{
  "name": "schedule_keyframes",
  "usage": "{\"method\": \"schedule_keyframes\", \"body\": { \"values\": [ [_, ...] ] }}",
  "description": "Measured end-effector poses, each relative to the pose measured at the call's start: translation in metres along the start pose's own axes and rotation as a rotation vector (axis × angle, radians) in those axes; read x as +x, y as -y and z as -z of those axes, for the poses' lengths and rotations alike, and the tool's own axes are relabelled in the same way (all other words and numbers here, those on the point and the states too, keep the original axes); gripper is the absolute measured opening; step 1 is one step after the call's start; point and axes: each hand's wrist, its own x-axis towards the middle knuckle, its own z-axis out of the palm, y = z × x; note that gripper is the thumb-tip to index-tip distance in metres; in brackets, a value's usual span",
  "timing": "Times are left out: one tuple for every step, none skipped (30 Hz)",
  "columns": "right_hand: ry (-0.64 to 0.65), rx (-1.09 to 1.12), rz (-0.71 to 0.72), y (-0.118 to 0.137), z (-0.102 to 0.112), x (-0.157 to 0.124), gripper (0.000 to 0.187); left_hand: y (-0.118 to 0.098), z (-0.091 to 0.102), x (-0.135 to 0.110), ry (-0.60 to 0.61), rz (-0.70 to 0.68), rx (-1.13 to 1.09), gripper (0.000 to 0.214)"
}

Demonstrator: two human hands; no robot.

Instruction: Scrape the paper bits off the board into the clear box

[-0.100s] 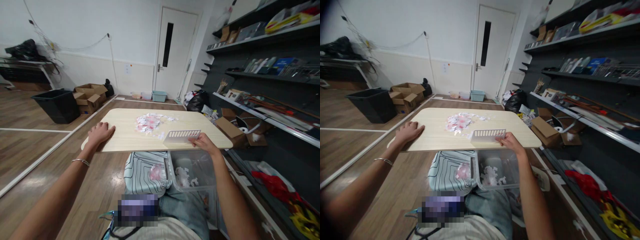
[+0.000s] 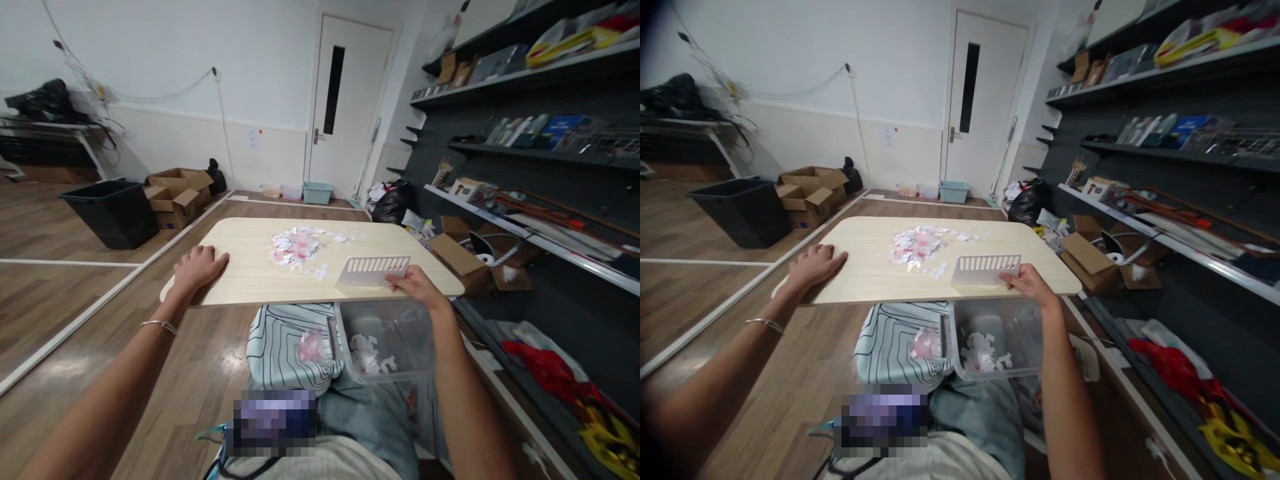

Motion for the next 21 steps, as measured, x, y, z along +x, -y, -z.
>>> {"method": "schedule_keyframes", "body": {
  "values": [
    [-0.029,0.018,-0.003,-0.003,0.006,-0.002,0.087,0.0,0.0,0.0,0.002,0.004,0.002,0.083],
    [-0.059,0.039,-0.003,-0.005,0.011,-0.003,0.084,-0.001,0.001,0.0,0.006,0.011,0.004,0.083],
    [-0.091,0.064,-0.001,-0.006,0.014,-0.004,0.082,-0.001,0.001,0.0,0.009,0.016,0.003,0.084],
    [-0.128,0.088,0.003,-0.007,0.016,-0.004,0.081,-0.001,0.001,0.0,0.011,0.02,0.0,0.083],
    [-0.168,0.111,0.006,-0.007,0.016,-0.004,0.081,0.0,0.0,0.001,0.011,0.022,-0.005,0.083],
    [-0.205,0.13,0.009,-0.007,0.015,-0.003,0.082,0.0,0.0,0.001,0.01,0.022,-0.01,0.082],
    [-0.23,0.144,0.011,-0.007,0.012,-0.002,0.082,0.001,-0.001,0.002,0.005,0.019,-0.016,0.082],
    [-0.237,0.15,0.012,-0.006,0.008,0.0,0.082,0.002,-0.002,0.003,-0.003,0.012,-0.022,0.082],
    [-0.227,0.147,0.013,-0.006,0.004,0.002,0.08,0.004,-0.003,0.004,-0.011,0.008,-0.028,0.081],
    [-0.199,0.135,0.014,-0.005,0.0,0.003,0.078,0.005,-0.004,0.005,-0.018,0.005,-0.034,0.081],
    [-0.161,0.119,0.015,-0.005,-0.005,0.005,0.074,0.006,-0.005,0.005,-0.022,0.004,-0.039,0.08],
    [-0.122,0.101,0.018,-0.005,-0.008,0.006,0.07,0.007,-0.005,0.006,-0.022,0.004,-0.043,0.079],
    [-0.087,0.084,0.022,-0.005,-0.011,0.006,0.065,0.007,-0.006,0.006,-0.021,0.005,-0.043,0.079],
    [-0.059,0.069,0.027,-0.005,-0.013,0.006,0.06,0.007,-0.006,0.006,-0.018,0.005,-0.041,0.079],
    [-0.038,0.055,0.034,-0.006,-0.015,0.006,0.055,0.008,-0.006,0.006,-0.014,0.004,-0.037,0.08],
    [-0.023,0.038,0.041,-0.006,-0.016,0.005,0.049,0.008,-0.006,0.007,-0.012,0.0,-0.034,0.081],
    [-0.012,0.016,0.05,-0.008,-0.017,0.005,0.044,0.008,-0.007,0.006,-0.011,-0.004,-0.031,0.082],
    [-0.002,-0.016,0.06,-0.009,-0.017,0.006,0.039,0.007,-0.007,0.006,-0.011,-0.009,-0.028,0.082],
    [-0.001,-0.057,0.074,-0.011,-0.018,0.007,0.034,0.007,-0.007,0.006,-0.011,-0.011,-0.023,0.083],
    [-0.006,-0.101,0.091,-0.014,-0.019,0.008,0.03,0.007,-0.007,0.006,-0.011,-0.01,-0.016,0.083],
    [-0.02,-0.143,0.109,-0.017,-0.02,0.01,0.026,0.007,-0.007,0.007,-0.009,-0.007,-0.007,0.083]
  ]
}}
